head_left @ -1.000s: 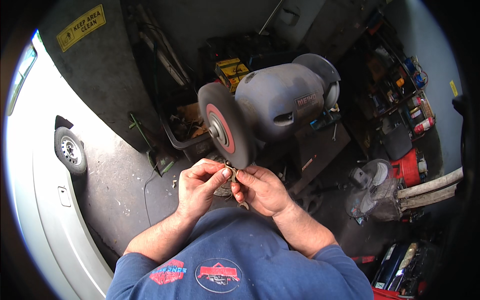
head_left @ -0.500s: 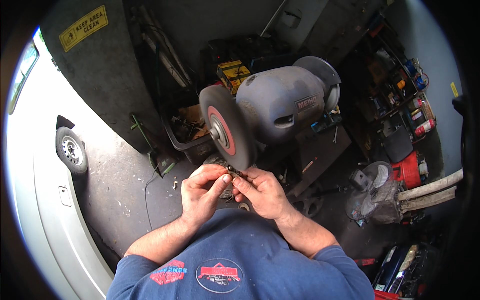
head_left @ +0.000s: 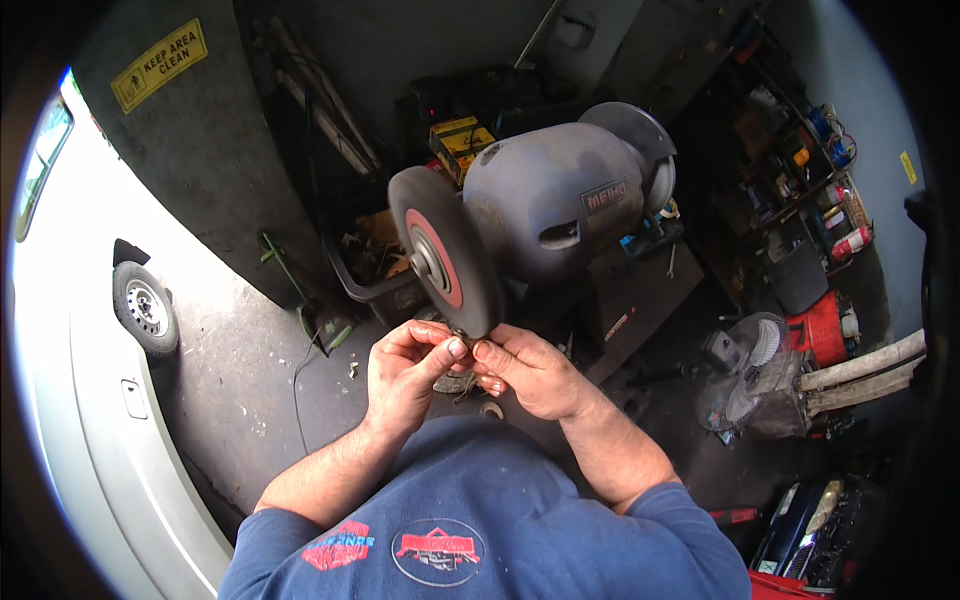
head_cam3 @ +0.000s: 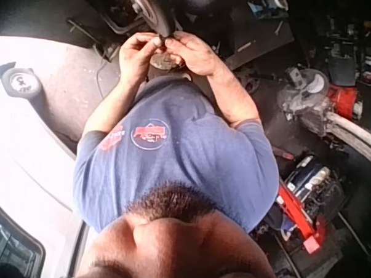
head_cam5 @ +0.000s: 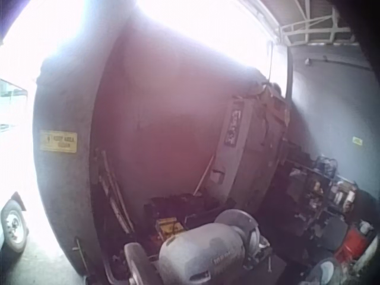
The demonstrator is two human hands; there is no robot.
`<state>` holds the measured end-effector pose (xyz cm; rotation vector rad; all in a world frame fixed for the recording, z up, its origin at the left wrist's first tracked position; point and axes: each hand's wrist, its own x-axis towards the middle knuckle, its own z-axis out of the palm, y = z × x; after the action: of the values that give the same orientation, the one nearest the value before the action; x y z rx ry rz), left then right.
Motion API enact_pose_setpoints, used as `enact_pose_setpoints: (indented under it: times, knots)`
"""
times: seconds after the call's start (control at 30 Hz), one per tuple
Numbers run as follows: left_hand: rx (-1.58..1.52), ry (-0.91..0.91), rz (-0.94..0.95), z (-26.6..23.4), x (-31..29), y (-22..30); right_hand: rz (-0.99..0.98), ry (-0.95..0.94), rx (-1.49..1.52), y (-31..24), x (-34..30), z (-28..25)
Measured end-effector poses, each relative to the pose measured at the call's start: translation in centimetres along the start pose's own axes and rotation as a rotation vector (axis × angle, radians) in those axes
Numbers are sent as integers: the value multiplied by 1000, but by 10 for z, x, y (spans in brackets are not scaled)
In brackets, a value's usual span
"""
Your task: The person holds a small metal part and repeatedly rubs it against a spinning bench grinder wheel. They then use a small brush to clean the part's crevices. The person continues alternating between grinding and brushing the same part.
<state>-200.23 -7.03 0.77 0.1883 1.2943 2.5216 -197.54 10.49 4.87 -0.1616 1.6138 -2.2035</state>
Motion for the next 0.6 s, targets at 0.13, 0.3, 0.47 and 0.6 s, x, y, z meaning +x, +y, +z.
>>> enact_pose_setpoints:
  times: [0.13,0.3,0.47,0.6]
  knots:
    - [-2,6,-52,0,6,-6,58,68,51,5,1,-3]
    - [-28,-22,-70,-1,4,-10,86,183,-379,-5,-9,0]
    - [6,-150,24,4,-8,-7,-227,261,-620,-21,-32,14]
    - [51,-238,116,8,-14,-1,-333,306,-687,-26,-42,20]
